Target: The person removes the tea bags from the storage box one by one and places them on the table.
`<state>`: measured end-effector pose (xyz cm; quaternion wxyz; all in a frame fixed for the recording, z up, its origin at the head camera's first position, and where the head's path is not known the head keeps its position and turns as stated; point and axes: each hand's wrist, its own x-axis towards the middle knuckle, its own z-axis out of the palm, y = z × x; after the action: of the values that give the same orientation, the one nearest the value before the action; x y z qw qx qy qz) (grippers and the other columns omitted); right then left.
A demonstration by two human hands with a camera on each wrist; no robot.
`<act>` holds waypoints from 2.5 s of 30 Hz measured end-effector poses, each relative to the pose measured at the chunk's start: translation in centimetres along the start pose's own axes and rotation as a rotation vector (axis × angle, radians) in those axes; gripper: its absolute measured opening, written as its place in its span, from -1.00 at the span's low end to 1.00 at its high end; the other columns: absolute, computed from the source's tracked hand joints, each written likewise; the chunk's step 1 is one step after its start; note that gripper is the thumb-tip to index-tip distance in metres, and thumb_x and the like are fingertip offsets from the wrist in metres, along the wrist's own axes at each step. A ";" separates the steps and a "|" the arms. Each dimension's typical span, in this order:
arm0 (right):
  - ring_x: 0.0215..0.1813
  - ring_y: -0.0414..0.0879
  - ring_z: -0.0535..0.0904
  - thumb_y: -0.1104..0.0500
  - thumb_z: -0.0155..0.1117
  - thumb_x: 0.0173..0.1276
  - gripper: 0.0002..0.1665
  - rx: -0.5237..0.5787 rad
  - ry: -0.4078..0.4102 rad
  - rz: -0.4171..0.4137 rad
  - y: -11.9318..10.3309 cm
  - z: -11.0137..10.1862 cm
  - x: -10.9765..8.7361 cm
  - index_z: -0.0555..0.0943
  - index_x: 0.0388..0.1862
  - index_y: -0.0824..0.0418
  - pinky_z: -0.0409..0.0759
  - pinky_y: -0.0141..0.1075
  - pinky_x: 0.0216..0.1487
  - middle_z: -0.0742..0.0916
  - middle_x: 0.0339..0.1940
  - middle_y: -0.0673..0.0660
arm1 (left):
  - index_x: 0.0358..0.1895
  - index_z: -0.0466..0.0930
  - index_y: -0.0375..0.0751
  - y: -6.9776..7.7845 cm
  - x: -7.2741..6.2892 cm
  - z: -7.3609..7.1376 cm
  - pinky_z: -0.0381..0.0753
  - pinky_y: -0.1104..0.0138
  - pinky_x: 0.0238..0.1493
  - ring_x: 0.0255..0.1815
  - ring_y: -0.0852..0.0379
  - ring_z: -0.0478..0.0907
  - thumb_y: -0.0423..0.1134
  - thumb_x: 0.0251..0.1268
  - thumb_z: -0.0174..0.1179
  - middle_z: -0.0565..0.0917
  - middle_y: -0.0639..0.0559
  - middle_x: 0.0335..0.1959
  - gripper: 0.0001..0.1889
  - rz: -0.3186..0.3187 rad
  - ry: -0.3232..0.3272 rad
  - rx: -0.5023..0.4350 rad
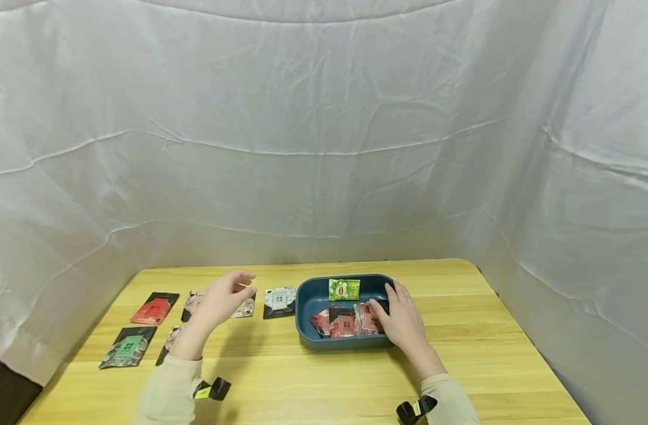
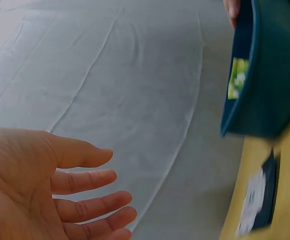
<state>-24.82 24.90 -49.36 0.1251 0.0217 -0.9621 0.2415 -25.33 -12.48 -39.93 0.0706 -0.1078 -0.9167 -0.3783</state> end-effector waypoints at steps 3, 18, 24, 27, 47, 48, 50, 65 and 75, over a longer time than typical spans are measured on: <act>0.54 0.36 0.04 -0.25 -0.08 0.51 -0.14 -0.001 0.003 -0.003 0.0 0.0 0.0 0.19 0.49 0.37 0.10 0.26 0.46 0.17 0.54 0.41 | 0.15 0.57 -0.17 0.9 0.8 1.6 0.63 0.05 0.04 0.06 -0.10 0.62 -0.18 0.32 0.23 0.67 -0.15 0.06 -0.64 0.032 -0.019 -0.042; 0.54 0.36 0.05 -0.27 -0.09 0.50 -0.13 -0.001 0.003 -0.006 0.1 0.0 0.1 0.20 0.48 0.37 0.13 0.28 0.45 0.18 0.54 0.41 | 0.17 0.55 -0.23 4.4 4.4 10.6 0.55 0.02 0.18 0.18 -0.13 0.55 -0.17 0.38 0.16 0.62 -0.19 0.15 -0.63 0.092 -0.298 -0.254; 0.54 0.36 0.05 -0.27 -0.09 0.50 -0.13 0.000 0.006 -0.010 0.2 0.1 0.0 0.21 0.48 0.37 0.11 0.26 0.46 0.18 0.54 0.42 | 0.20 0.54 -0.23 4.7 5.0 13.0 0.53 -0.04 0.14 0.21 -0.15 0.50 -0.17 0.38 0.15 0.56 -0.21 0.21 -0.61 0.036 -0.355 -0.221; 0.54 0.36 0.04 -0.28 -0.10 0.50 -0.12 -0.001 0.006 -0.010 0.2 0.1 0.1 0.21 0.47 0.37 0.11 0.27 0.46 0.17 0.54 0.42 | 0.19 0.56 -0.27 4.6 5.4 13.7 0.56 -0.03 0.10 0.17 -0.14 0.53 -0.20 0.36 0.16 0.59 -0.20 0.17 -0.61 0.012 -0.379 -0.222; 0.54 0.36 0.03 -0.28 -0.12 0.51 -0.12 0.005 0.006 -0.011 0.1 0.3 0.1 0.20 0.48 0.37 0.08 0.25 0.48 0.17 0.54 0.41 | 0.14 0.62 -0.26 3.8 6.1 15.0 0.58 0.03 0.16 0.18 -0.13 0.56 -0.21 0.35 0.19 0.64 -0.17 0.15 -0.65 0.002 -0.335 -0.324; 0.54 0.36 0.03 -0.29 -0.13 0.51 -0.12 0.004 0.006 -0.010 0.1 0.3 0.1 0.20 0.48 0.36 0.08 0.25 0.48 0.17 0.55 0.41 | 0.11 0.64 -0.26 3.8 6.1 14.9 0.59 0.05 0.14 0.17 -0.13 0.57 -0.24 0.33 0.21 0.66 -0.16 0.13 -0.67 0.012 -0.300 -0.329; 0.54 0.36 0.04 -0.29 -0.12 0.50 -0.12 0.004 0.010 -0.011 0.2 0.4 0.1 0.21 0.48 0.36 0.10 0.25 0.47 0.17 0.54 0.41 | 0.04 0.67 -0.27 3.6 6.1 14.7 0.63 0.11 0.07 0.11 -0.11 0.60 -0.30 0.25 0.27 0.69 -0.16 0.06 -0.70 0.024 -0.225 -0.336; 0.54 0.36 0.05 -0.28 -0.10 0.50 -0.12 0.005 0.011 -0.009 0.1 0.1 0.0 0.22 0.47 0.36 0.13 0.27 0.45 0.18 0.54 0.41 | -0.09 0.67 -0.31 3.8 6.5 15.1 0.61 0.10 0.10 0.05 -0.14 0.62 -0.51 0.09 0.29 0.71 -0.19 -0.07 -0.73 0.068 -0.106 -0.206; 0.53 0.37 0.05 -0.23 -0.04 0.50 -0.16 0.009 0.011 -0.009 0.2 0.3 0.0 0.23 0.47 0.36 0.13 0.27 0.45 0.19 0.53 0.42 | -0.11 0.70 -0.26 3.8 6.4 15.4 0.66 0.16 0.00 -0.01 -0.08 0.65 -0.55 0.15 0.21 0.73 -0.17 -0.08 -0.74 0.053 -0.121 -0.206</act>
<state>-24.86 24.89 -49.68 0.1315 0.0251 -0.9602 0.2452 -31.34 2.01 -46.84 0.0137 -0.1611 -0.8724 -0.4612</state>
